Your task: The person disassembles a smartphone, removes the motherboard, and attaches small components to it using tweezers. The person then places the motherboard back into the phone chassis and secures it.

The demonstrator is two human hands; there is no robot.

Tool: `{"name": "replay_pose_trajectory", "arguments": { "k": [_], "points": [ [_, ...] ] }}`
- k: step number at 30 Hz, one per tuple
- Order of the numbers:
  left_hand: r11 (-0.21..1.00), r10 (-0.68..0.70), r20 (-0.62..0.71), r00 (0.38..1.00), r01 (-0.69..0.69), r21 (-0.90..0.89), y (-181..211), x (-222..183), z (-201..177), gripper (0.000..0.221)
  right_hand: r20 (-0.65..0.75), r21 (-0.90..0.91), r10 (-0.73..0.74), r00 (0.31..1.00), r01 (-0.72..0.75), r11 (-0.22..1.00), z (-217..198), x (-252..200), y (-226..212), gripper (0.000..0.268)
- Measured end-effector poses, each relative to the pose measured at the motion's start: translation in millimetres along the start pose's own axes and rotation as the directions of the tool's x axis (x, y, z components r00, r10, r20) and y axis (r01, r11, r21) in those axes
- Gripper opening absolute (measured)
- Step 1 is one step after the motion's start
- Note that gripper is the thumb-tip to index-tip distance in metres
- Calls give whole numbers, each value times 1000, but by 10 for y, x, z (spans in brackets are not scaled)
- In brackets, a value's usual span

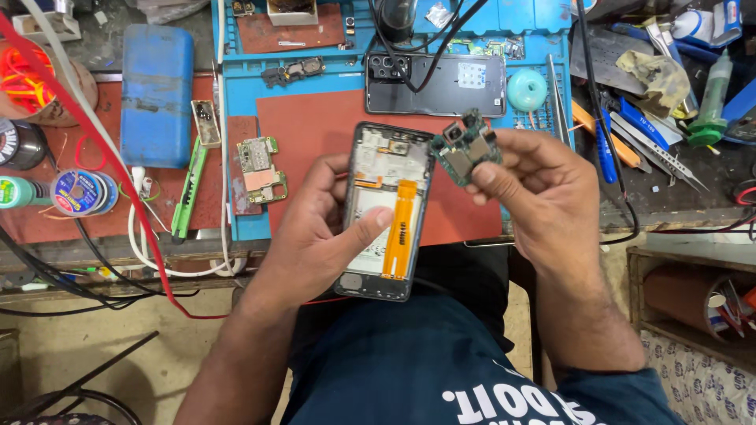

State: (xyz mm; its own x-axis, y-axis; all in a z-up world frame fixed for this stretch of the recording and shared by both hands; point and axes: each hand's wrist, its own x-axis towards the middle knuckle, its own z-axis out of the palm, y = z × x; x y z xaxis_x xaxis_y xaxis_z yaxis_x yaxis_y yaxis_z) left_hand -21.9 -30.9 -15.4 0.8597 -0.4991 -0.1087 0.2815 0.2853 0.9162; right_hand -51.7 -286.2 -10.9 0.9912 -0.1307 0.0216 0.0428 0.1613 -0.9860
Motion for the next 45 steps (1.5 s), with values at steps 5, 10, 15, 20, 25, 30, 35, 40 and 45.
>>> {"name": "replay_pose_trajectory", "arguments": {
  "k": [5,10,15,20,25,30,35,40,45],
  "points": [
    [996,5,32,999,-8,92,26,52,33,44,25,-81,-39,999,41,996,85,111,-49,28],
    [968,54,46,997,-64,244,28,90,50,47,29,-263,-101,995,105,959,184,182,-74,19],
    [971,56,42,998,-64,231,4,110,29,47,28,-309,-72,997,77,948,219,225,-123,14],
    [976,65,48,997,-74,206,-30,99,-1,49,51,-320,-4,999,20,947,218,300,-152,13],
    [981,55,52,997,-63,182,-12,99,-11,50,84,-328,11,996,17,945,230,326,-157,13],
    [974,41,46,998,-51,222,21,86,-8,51,115,-411,-57,992,100,906,242,303,-163,11],
    [968,61,61,996,-74,240,27,77,-11,51,166,-480,-52,985,127,868,244,331,-224,9],
    [963,60,50,997,-71,260,14,84,-18,55,182,-492,125,975,-20,871,201,463,-266,12],
    [962,52,48,997,-63,267,20,91,-24,59,230,-467,132,964,-9,884,186,518,-254,10]
  ]
}}
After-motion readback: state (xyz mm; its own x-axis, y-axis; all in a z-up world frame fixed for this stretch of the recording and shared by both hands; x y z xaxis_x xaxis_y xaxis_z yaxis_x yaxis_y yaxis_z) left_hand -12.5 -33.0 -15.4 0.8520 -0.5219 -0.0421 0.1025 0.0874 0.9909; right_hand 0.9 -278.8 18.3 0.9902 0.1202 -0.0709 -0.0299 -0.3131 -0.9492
